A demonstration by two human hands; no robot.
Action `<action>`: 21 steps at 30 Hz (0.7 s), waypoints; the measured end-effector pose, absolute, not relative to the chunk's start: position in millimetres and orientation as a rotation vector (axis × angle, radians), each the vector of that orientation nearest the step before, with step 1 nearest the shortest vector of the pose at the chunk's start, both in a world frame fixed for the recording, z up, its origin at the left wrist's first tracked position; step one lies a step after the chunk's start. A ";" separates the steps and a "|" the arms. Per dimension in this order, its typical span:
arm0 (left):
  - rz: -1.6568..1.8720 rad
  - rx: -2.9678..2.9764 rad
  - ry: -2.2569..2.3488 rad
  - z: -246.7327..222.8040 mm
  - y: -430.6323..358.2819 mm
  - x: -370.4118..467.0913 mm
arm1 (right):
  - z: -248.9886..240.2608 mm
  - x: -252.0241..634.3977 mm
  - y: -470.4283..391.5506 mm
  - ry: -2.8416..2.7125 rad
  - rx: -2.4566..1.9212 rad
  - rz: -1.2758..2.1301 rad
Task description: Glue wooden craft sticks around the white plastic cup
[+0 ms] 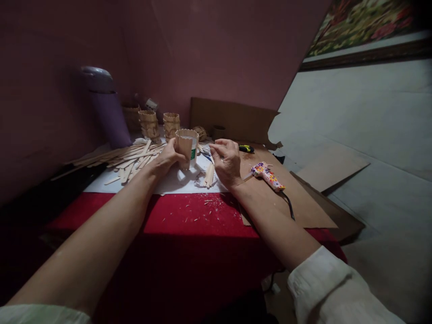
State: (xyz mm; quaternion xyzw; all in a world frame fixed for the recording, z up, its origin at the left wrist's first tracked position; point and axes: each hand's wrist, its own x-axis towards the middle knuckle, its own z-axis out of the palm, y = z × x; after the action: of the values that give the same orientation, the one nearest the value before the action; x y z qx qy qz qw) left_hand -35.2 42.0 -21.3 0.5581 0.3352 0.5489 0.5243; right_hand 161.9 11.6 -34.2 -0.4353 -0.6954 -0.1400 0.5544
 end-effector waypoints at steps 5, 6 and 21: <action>1.355 1.461 0.868 -17.1 39.3 -32.6 | -35.1 161.6 12.8 -1.641 -1.022 -0.386; 1.359 1.483 0.899 -16.1 38.3 -32.1 | -35.4 161.5 13.1 -1.641 -1.019 -0.397; 1.308 1.433 0.852 -20.7 44.0 -36.6 | -36.0 162.8 13.1 -1.674 -1.035 -0.355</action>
State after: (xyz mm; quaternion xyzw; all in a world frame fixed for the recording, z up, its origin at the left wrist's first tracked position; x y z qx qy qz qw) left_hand -36.6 44.0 -20.7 0.5898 0.3507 0.5385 0.4890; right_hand 162.8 13.1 -36.0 -0.4354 -0.7043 -0.1492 0.5405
